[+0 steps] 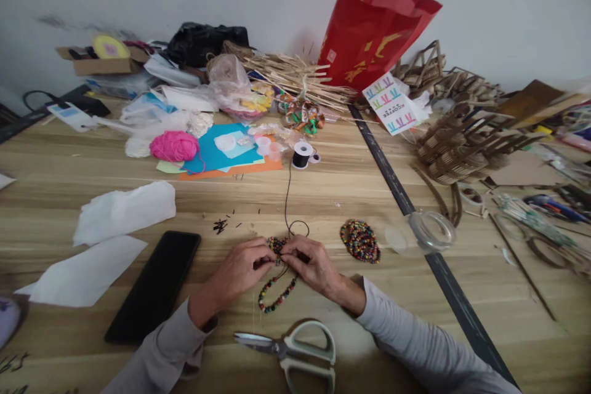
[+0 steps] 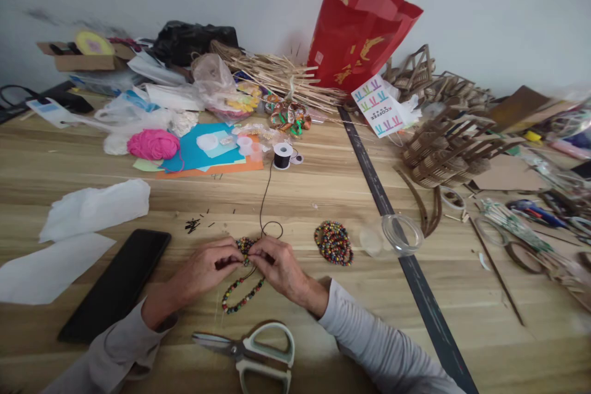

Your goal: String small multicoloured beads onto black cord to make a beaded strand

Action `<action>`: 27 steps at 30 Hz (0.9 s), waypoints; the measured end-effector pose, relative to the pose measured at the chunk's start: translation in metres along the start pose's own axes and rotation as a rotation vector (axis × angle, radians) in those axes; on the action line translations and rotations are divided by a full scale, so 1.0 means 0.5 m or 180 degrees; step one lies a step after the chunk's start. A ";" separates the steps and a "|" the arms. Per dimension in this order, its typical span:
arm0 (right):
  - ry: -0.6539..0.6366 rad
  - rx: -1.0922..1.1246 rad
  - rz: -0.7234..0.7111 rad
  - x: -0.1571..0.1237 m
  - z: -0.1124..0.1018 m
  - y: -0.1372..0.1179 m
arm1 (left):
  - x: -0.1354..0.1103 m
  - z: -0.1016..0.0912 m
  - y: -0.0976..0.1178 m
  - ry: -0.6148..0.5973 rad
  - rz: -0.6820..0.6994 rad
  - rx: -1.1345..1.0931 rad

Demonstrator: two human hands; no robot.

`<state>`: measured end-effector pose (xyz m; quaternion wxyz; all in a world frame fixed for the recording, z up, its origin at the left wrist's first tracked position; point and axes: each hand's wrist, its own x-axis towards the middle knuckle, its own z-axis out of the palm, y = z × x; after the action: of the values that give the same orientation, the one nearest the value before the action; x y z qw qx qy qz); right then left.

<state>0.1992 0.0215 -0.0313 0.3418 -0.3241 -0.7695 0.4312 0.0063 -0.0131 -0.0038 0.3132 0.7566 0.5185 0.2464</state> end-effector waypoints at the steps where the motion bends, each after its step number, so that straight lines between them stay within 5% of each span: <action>1: -0.0024 -0.0031 -0.0052 0.000 0.000 0.000 | -0.001 0.002 -0.002 -0.0017 0.0073 0.0102; 17: -0.0051 -0.0176 -0.0289 0.002 0.000 0.006 | -0.009 0.023 -0.005 -0.0140 0.0386 0.1032; 22: -0.0039 -0.0122 -0.0316 0.001 0.001 0.011 | -0.006 0.020 -0.005 0.0120 0.0247 0.0536; 27: 0.0069 -0.0030 -0.0340 0.004 0.000 0.008 | 0.002 0.011 -0.005 0.0420 -0.0423 -0.0680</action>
<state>0.1987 0.0249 -0.0345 0.3711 -0.2889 -0.7840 0.4051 0.0089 -0.0126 -0.0092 0.3728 0.6650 0.5578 0.3281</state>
